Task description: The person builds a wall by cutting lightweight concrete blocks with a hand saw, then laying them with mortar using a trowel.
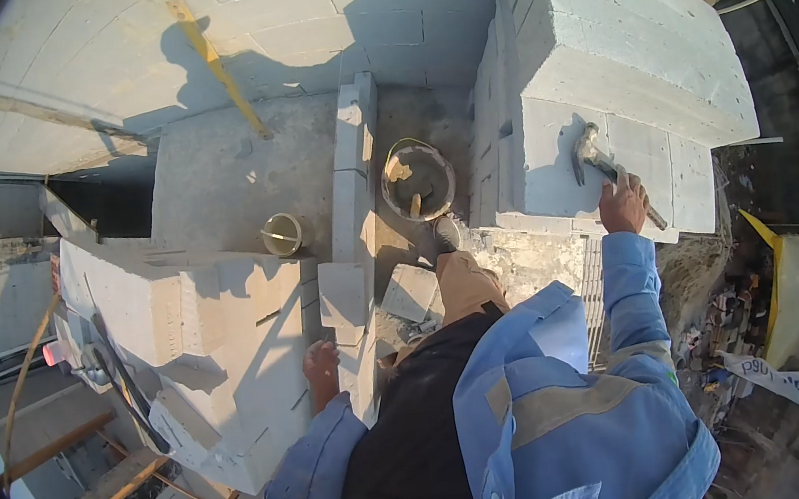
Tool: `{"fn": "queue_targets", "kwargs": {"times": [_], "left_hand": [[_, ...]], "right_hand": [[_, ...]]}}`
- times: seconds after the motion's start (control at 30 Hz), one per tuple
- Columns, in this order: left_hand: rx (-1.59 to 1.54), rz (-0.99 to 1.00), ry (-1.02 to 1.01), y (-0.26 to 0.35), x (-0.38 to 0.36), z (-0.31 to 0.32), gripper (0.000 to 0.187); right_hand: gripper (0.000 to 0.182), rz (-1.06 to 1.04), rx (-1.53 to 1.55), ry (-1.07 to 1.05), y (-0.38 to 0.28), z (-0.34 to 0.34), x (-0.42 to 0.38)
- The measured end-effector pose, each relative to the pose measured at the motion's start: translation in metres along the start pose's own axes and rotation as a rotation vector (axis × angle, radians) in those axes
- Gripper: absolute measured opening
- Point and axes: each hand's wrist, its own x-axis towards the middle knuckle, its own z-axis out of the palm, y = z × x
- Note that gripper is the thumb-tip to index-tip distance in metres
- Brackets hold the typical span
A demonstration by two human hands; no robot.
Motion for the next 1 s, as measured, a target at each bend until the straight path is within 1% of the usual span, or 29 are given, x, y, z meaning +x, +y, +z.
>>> {"fn": "queue_targets", "kwargs": {"times": [0.1,0.17,0.23,0.27,0.3,0.33,0.37,0.43,0.5,0.53,0.57,0.6,0.63,0.7,0.73,0.77,0.83,0.9,0.93,1.0], "left_hand": [[0.034,-0.082,-0.034,0.035,-0.005,0.031,0.028],[0.012,-0.119,-0.057,0.053,0.016,0.058,0.029],[-0.147,-0.158,-0.194,0.049,0.051,0.065,0.028],[-0.161,-0.138,-0.266,0.058,0.061,0.069,0.026],[-0.069,-0.105,-0.232,0.080,0.061,0.083,0.026],[-0.033,-0.103,-0.205,0.107,0.057,0.096,0.030],[-0.037,-0.105,-0.196,0.128,0.059,0.106,0.030],[-0.069,-0.100,-0.141,0.158,0.063,0.123,0.038],[-0.244,-0.094,-0.151,0.185,0.064,0.127,0.046],[-0.200,-0.074,-0.149,0.204,0.061,0.127,0.046],[-0.221,-0.054,-0.133,0.215,0.067,0.128,0.043],[-0.216,-0.085,-0.068,0.234,0.063,0.132,0.039],[-0.164,-0.061,-0.075,0.241,0.073,0.130,0.035],[-0.161,-0.050,-0.097,0.254,0.091,0.131,0.032],[-0.159,-0.054,-0.096,0.257,0.105,0.131,0.032],[-0.172,-0.034,-0.111,0.257,0.119,0.133,0.032],[-0.194,-0.013,-0.132,0.265,0.143,0.144,0.031],[-0.149,-0.015,-0.135,0.279,0.164,0.160,0.031],[-0.115,0.002,-0.111,0.285,0.177,0.170,0.032],[-0.064,0.013,-0.120,0.285,0.222,0.180,0.033]], "right_hand": [[0.043,-0.007,-0.007,-0.079,-0.012,-0.015,0.008],[0.038,-0.073,0.036,-0.121,-0.005,-0.020,0.014],[0.033,-0.179,0.089,-0.133,0.003,-0.022,0.011],[0.032,-0.173,0.139,-0.157,-0.005,-0.035,0.009],[0.032,-0.161,0.194,-0.187,-0.015,-0.046,0.003],[0.032,-0.166,0.241,-0.148,-0.018,-0.044,0.000],[0.032,-0.171,0.289,-0.108,-0.019,-0.042,-0.004],[0.029,-0.167,0.401,-0.206,-0.026,-0.053,-0.012],[0.032,-0.175,0.444,-0.249,-0.037,-0.055,-0.022],[0.033,-0.198,0.473,-0.275,-0.041,-0.053,-0.028],[0.033,-0.219,0.499,-0.306,-0.049,-0.052,-0.032],[0.033,-0.222,0.516,-0.308,-0.066,-0.061,-0.038],[0.033,-0.219,0.531,-0.314,-0.084,-0.072,-0.045],[0.033,-0.240,0.625,-0.390,-0.109,-0.079,-0.045],[0.036,-0.252,0.692,-0.410,-0.114,-0.066,-0.046],[0.041,-0.221,0.714,-0.454,-0.131,-0.067,-0.045],[0.042,-0.134,0.768,-0.578,-0.156,-0.060,-0.041],[0.051,-0.125,0.701,-0.661,-0.177,-0.033,-0.039],[0.051,-0.126,0.696,-0.657,-0.188,-0.026,-0.038],[0.056,-0.094,0.679,-0.733,-0.225,-0.013,-0.036]]}}
